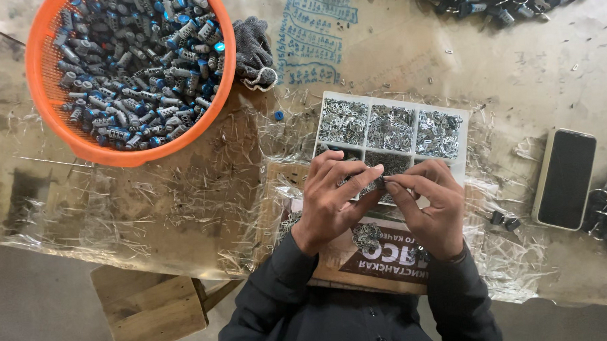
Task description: The person picks small metal fitting components from a compartment box and an orange basket, fits them together by hand, and places completed assemblies on the table. They repeat this assembly cycle throughout the episode, occasionally reaching into the box for more parts.
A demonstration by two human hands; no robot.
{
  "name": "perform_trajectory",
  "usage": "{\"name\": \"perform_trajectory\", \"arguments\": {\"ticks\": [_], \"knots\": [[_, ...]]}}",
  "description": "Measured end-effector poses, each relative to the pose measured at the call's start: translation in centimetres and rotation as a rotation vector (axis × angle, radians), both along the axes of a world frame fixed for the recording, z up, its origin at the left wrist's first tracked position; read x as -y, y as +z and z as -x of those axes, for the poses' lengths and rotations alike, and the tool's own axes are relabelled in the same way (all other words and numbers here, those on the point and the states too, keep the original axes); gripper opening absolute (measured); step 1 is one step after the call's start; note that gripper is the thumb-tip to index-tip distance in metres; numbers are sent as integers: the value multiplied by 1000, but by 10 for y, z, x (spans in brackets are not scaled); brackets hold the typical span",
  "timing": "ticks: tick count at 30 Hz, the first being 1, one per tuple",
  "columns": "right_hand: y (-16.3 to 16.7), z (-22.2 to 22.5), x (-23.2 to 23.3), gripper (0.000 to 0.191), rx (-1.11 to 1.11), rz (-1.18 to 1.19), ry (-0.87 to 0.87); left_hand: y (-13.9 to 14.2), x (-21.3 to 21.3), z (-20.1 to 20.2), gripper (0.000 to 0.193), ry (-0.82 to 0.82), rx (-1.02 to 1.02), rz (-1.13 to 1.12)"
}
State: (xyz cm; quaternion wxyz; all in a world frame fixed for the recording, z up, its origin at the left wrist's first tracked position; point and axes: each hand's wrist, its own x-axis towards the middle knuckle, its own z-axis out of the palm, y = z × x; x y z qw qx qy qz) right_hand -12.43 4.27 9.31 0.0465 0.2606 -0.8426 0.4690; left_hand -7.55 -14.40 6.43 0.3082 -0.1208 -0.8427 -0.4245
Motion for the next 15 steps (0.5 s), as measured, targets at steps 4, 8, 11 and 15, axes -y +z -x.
{"name": "perform_trajectory", "arguments": {"ticks": [4,8,11,15], "knots": [[1,-3,-1,12,9,-29,-11,-2,0,-2,40,4,-10,36],[0,-4,-1,13,-19,-69,-22,-6,-1,-2,41,7,-24,74],[1,-5,-1,13,-7,-116,-32,-8,-2,-2,40,-8,-17,91],[1,-8,-1,16,49,-106,-83,-8,-3,-4,37,-5,-27,132]]}}
